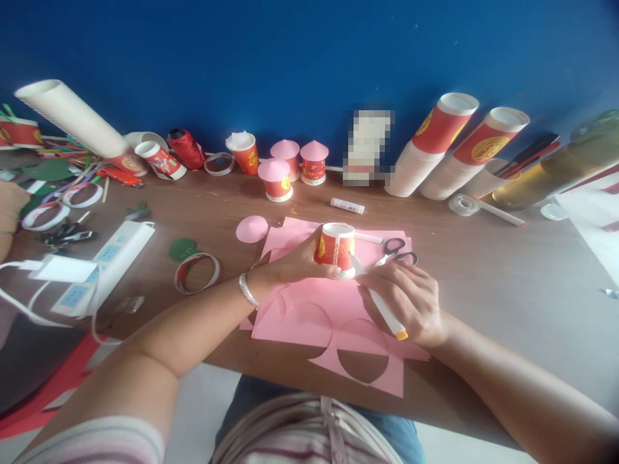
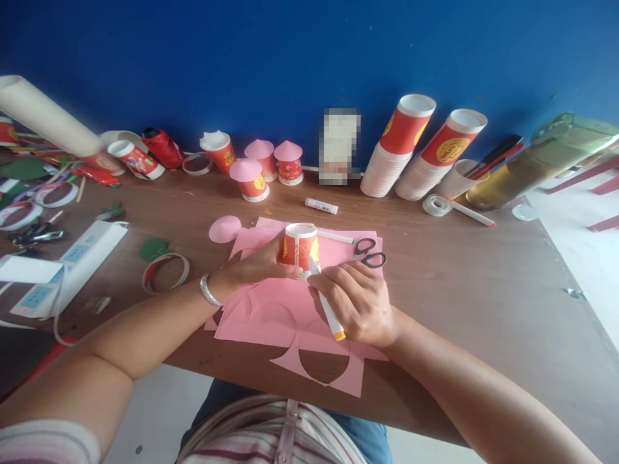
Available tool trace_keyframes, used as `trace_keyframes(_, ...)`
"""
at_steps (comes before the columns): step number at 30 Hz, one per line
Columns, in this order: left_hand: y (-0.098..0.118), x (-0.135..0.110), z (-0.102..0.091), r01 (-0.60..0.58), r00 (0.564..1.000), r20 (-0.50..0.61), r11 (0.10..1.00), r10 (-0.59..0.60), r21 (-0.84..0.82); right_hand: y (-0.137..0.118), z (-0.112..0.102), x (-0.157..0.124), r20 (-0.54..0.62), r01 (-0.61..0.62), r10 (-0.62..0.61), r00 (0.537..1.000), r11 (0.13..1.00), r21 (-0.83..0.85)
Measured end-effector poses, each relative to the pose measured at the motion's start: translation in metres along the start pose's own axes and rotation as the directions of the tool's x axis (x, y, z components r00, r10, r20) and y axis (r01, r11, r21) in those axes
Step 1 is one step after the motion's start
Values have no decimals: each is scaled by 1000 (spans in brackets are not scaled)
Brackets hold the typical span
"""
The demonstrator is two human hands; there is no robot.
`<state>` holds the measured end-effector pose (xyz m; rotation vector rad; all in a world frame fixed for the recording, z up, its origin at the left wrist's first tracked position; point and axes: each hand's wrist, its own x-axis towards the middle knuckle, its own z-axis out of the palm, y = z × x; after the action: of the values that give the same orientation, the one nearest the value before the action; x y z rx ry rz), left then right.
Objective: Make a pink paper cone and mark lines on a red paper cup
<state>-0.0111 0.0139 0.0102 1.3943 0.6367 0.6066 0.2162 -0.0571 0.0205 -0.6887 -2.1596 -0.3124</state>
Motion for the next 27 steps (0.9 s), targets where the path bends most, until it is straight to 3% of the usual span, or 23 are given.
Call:
trace_keyframes(16, -8, 2, -1, -21, 999, 37, 997, 23, -72, 1, -2, 3, 51, -10, 11, 999, 1000, -26)
trace_keyframes(27, 0, 2, 0, -17, 1000, 25, 1000, 17, 11, 0, -2, 2, 40, -6, 6, 999, 1000, -21)
